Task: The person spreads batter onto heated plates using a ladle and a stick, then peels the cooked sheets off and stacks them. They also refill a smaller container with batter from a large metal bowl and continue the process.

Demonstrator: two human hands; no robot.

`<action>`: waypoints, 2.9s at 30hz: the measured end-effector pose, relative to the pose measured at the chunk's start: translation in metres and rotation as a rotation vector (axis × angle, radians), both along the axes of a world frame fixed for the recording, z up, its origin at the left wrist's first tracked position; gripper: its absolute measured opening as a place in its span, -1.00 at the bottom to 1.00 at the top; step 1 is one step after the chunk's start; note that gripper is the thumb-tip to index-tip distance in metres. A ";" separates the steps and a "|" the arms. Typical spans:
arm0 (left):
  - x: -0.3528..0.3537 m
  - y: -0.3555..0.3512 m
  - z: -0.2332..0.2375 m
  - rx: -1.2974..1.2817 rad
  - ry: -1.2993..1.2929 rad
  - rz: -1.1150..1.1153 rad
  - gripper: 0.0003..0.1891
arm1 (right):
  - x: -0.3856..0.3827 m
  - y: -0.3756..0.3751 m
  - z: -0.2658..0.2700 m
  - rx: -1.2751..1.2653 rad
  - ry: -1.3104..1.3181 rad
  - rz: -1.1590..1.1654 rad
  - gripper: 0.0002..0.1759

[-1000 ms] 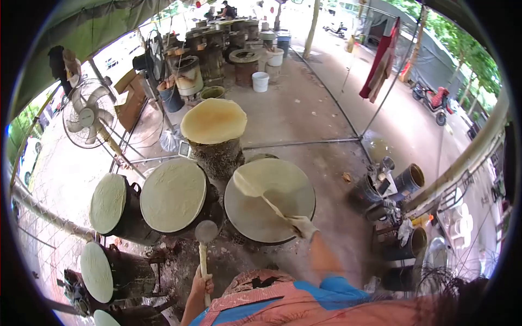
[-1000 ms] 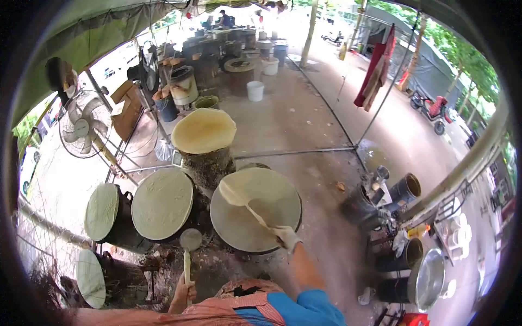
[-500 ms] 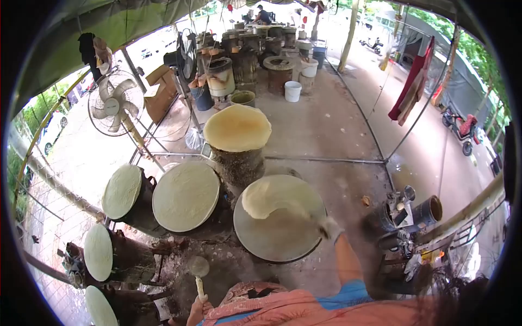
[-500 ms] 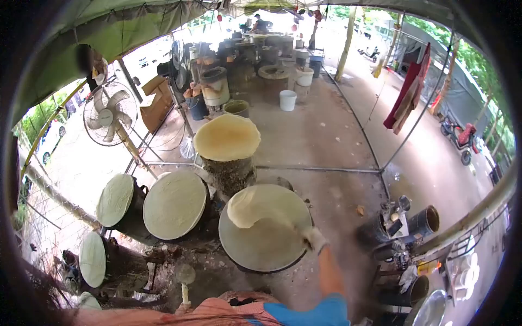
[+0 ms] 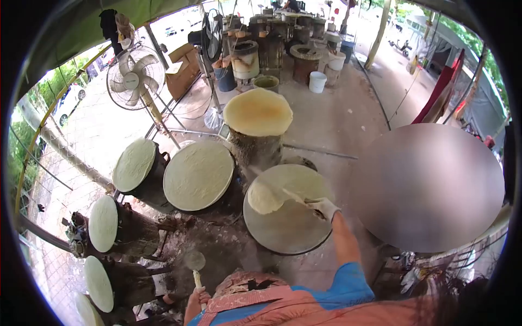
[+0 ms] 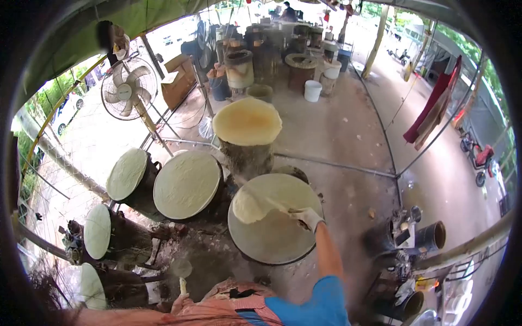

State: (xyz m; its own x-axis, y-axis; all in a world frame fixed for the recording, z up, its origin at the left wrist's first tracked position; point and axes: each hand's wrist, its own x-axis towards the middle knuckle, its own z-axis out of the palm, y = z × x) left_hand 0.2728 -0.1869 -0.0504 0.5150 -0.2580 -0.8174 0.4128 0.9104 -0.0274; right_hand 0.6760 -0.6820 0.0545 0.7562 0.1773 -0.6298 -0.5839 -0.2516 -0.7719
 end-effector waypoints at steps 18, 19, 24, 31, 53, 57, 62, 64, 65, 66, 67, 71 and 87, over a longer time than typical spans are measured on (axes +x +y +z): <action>0.002 0.030 0.037 0.015 -0.039 -0.014 -0.75 | -0.084 -0.081 -0.087 -0.040 -0.246 0.630 -0.80; 0.013 0.030 0.055 -0.144 0.058 0.141 -0.78 | -0.123 -0.105 -0.083 -0.063 -0.219 0.607 -0.80; 0.044 0.093 0.025 0.441 -0.036 -0.546 -0.59 | -0.356 -0.062 -0.029 -0.184 0.071 -0.233 -0.80; 0.051 0.124 0.069 0.190 -0.044 -0.334 -0.60 | -0.315 0.215 -0.111 -0.576 -0.753 -0.625 -0.76; 0.020 0.085 0.117 -0.214 -0.658 -0.290 -0.40 | -0.253 0.159 -0.081 -0.838 -0.497 -0.620 -0.63; 0.040 0.065 0.119 0.106 -0.479 -0.423 -0.48 | -0.304 0.181 -0.070 -0.934 -0.642 -0.259 -0.64; 0.052 0.057 0.100 0.216 -0.258 -0.501 -0.53 | -0.247 0.092 -0.023 -0.780 -0.570 -0.679 -0.73; 0.068 0.040 0.093 0.170 -0.219 -0.523 -0.91 | -0.245 0.107 -0.065 -0.911 -0.631 -0.513 -0.72; 0.076 0.016 0.123 0.388 -0.197 -0.577 -0.70 | -0.248 0.112 -0.083 -1.021 -0.719 -0.358 -0.72; 0.081 0.013 0.116 0.384 -0.206 -0.580 -0.70 | -0.280 0.118 -0.083 -0.982 -0.694 -0.219 -0.70; 0.079 0.018 0.104 0.290 -0.187 -0.594 -0.71 | -0.308 0.122 -0.076 -0.942 -0.673 -0.083 -0.67; 0.070 0.012 0.082 0.140 -0.214 -0.468 -0.69 | -0.268 0.062 -0.029 -0.663 -0.284 -0.531 -0.59; 0.088 0.063 0.083 0.066 -0.111 -0.496 -0.80 | -0.244 0.085 -0.054 0.043 -0.257 -0.932 -0.73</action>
